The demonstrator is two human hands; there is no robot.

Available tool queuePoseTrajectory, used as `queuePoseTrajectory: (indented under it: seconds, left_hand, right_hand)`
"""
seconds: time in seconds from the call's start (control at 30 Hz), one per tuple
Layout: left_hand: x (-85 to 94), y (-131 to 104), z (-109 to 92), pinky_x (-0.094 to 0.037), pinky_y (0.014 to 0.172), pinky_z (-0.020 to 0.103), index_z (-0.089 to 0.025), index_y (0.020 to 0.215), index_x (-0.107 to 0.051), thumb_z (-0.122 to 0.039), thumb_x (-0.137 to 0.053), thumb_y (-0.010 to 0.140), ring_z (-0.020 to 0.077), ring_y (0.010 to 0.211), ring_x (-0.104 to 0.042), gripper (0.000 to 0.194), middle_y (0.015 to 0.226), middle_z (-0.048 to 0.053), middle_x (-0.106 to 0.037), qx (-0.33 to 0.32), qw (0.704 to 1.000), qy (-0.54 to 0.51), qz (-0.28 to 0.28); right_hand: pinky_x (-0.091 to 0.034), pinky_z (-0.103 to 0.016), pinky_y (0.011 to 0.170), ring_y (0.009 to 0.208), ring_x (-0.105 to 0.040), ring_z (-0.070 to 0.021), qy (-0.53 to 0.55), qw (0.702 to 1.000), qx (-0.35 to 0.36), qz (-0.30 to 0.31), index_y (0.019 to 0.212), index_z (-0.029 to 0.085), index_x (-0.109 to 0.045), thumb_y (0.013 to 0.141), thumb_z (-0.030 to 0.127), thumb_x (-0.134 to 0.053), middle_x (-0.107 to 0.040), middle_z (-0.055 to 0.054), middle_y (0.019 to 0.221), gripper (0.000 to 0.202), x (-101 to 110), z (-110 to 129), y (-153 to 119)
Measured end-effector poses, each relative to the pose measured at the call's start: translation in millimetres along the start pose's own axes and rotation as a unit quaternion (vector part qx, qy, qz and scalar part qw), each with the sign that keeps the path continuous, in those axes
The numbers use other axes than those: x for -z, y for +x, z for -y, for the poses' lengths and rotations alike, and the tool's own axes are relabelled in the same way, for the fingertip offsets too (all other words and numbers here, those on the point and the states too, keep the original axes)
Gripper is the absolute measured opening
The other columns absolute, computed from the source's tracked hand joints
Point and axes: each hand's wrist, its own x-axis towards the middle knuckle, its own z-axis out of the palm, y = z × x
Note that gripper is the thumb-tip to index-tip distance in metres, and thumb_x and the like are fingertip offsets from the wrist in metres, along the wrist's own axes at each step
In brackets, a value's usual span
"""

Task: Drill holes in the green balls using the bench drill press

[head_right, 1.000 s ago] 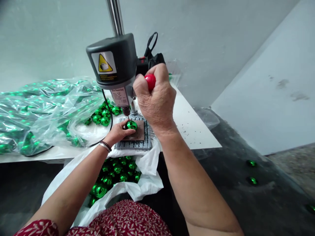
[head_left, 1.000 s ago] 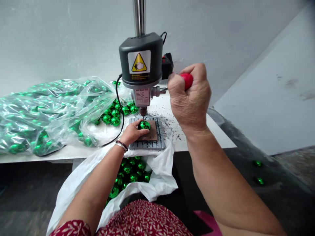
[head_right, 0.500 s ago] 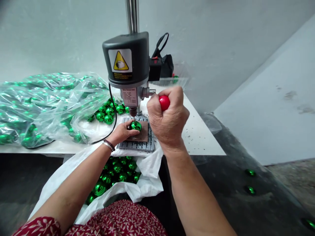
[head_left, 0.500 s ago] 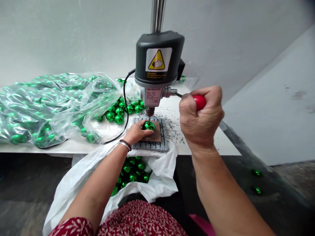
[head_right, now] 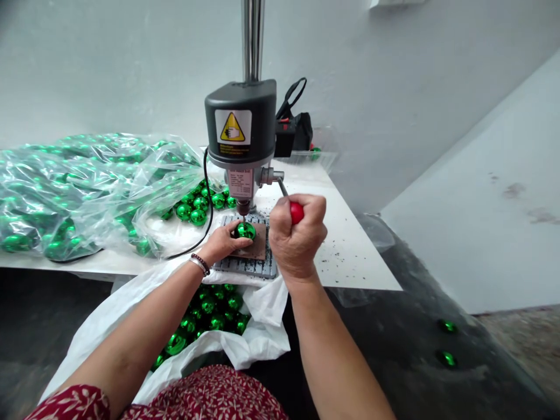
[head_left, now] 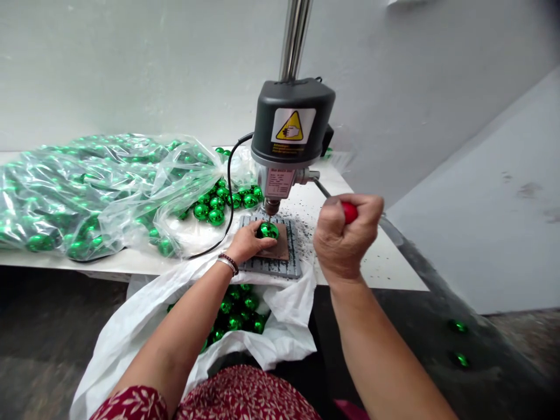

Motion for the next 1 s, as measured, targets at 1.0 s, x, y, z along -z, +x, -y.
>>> queuePoseTrajectory:
  seconds: [1.0]
  left_hand:
    - [101.5,4,31,-0.048,0.1,0.035,-0.012,0.137,-0.059,-0.027,-0.044,0.096,0.0285,0.119,-0.064,0.046,0.13,0.019,-0.067,0.095,0.931,0.336,-0.109]
  right_hand:
    - [-0.035,-0.019,0.07,0.066,-0.038,-0.0014,-0.006,0.988,-0.132,0.079,0.082,0.013,-0.046,0.087,0.015,-0.057,-0.045,0.007,0.071,0.012,-19,26,70]
